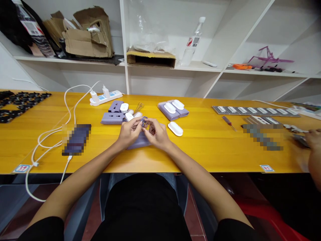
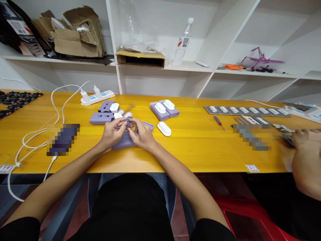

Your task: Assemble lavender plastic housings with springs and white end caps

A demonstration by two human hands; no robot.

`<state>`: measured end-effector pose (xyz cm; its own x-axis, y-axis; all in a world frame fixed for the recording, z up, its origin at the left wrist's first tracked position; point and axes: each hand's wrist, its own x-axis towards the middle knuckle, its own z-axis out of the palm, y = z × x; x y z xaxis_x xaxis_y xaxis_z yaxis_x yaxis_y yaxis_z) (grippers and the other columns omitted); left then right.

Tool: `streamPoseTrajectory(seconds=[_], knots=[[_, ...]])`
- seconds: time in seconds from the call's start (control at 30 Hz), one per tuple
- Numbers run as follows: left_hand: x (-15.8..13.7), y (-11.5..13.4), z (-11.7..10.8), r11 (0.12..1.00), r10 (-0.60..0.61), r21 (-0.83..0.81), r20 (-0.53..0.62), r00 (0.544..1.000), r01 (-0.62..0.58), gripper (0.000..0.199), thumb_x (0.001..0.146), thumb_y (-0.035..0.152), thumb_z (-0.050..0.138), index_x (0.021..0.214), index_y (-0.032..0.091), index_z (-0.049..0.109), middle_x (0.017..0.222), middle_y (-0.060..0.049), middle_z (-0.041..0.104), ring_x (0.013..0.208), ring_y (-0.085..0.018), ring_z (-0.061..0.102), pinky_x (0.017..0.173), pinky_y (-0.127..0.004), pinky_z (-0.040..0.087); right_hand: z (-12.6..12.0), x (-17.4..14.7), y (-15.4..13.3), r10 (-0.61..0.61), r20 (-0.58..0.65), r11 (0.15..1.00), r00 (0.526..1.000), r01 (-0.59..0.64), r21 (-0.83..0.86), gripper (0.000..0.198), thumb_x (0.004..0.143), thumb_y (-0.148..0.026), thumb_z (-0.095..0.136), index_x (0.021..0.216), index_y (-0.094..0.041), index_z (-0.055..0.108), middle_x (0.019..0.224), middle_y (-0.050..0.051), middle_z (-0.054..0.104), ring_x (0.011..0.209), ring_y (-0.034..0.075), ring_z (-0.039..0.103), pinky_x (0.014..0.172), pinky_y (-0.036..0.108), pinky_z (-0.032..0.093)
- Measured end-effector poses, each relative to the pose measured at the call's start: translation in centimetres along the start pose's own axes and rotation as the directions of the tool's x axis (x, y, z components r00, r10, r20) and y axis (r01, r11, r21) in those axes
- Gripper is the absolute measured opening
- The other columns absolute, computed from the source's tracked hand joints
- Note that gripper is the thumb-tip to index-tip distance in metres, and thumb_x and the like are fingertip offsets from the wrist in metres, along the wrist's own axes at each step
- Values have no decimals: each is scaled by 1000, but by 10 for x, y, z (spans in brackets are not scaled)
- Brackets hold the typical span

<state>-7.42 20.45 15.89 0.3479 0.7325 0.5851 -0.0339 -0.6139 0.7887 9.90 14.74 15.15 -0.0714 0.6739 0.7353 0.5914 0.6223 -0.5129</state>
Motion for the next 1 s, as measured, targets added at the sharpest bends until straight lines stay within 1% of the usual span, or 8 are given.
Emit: streamPoseTrajectory(seconds=[0.23, 0.43, 0.53, 0.63, 0.77, 0.87, 1.0], knots=[[-1, 1, 1, 999, -32, -24, -9, 999, 32, 41, 98, 42, 71, 124, 11, 77, 113, -14, 85, 94, -27, 85, 84, -35, 72, 0, 0, 0, -45, -9, 999, 999, 45, -11, 31, 99, -23, 66, 130, -21, 60, 90, 2, 72, 56, 12, 54, 60, 28, 49], [1, 4, 3, 980, -126, -155, 26, 992, 129, 46, 95, 48, 74, 124, 12, 76, 110, -14, 85, 89, -26, 85, 82, -38, 73, 0, 0, 1, -9, -3, 1000, 1000, 9, -19, 29, 100, -28, 67, 127, -20, 61, 85, 1, 70, 56, 12, 53, 59, 28, 48], [1, 5, 3, 973, -143, -179, 33, 989, 146, 47, 94, 49, 75, 124, 12, 75, 107, -14, 85, 86, -25, 85, 82, -38, 73, 1, -1, 1, 8, -3, 1000, 1000, -8, -13, 27, 100, -30, 66, 125, -20, 61, 84, 1, 70, 56, 13, 55, 58, 28, 48], [1, 5, 3, 985, -111, -129, 10, 994, 111, 42, 96, 45, 73, 121, 12, 75, 107, -13, 85, 88, -24, 85, 83, -34, 72, 2, -1, 1, 20, -7, 1000, 1000, -20, 13, 26, 100, -30, 66, 123, -21, 61, 84, 1, 71, 57, 13, 56, 59, 28, 48], [-1, 6, 2, 1000, -13, 16, -18, 1000, 13, 31, 98, 34, 69, 121, 13, 74, 105, -11, 86, 88, -22, 85, 81, -28, 70, 3, -1, -2, 58, -8, 997, 998, -58, 60, 25, 99, -32, 67, 120, -22, 60, 84, 1, 71, 58, 14, 57, 58, 29, 49], [-2, 7, 1, 997, 33, 76, -15, 999, -32, 29, 100, 31, 65, 123, 14, 74, 108, -10, 86, 91, -21, 85, 81, -27, 70, 3, 0, -4, 106, -9, 991, 994, -104, 89, 25, 98, -34, 68, 119, -23, 60, 82, 1, 71, 57, 14, 56, 57, 29, 48], [-3, 7, 2, 991, 61, 123, -14, 998, -59, 30, 101, 30, 64, 126, 15, 73, 113, -10, 85, 96, -21, 85, 83, -27, 70, 2, 1, -8, 139, -9, 981, 990, -137, 135, 25, 97, -36, 69, 116, -23, 59, 83, 0, 71, 56, 13, 55, 55, 28, 47]])
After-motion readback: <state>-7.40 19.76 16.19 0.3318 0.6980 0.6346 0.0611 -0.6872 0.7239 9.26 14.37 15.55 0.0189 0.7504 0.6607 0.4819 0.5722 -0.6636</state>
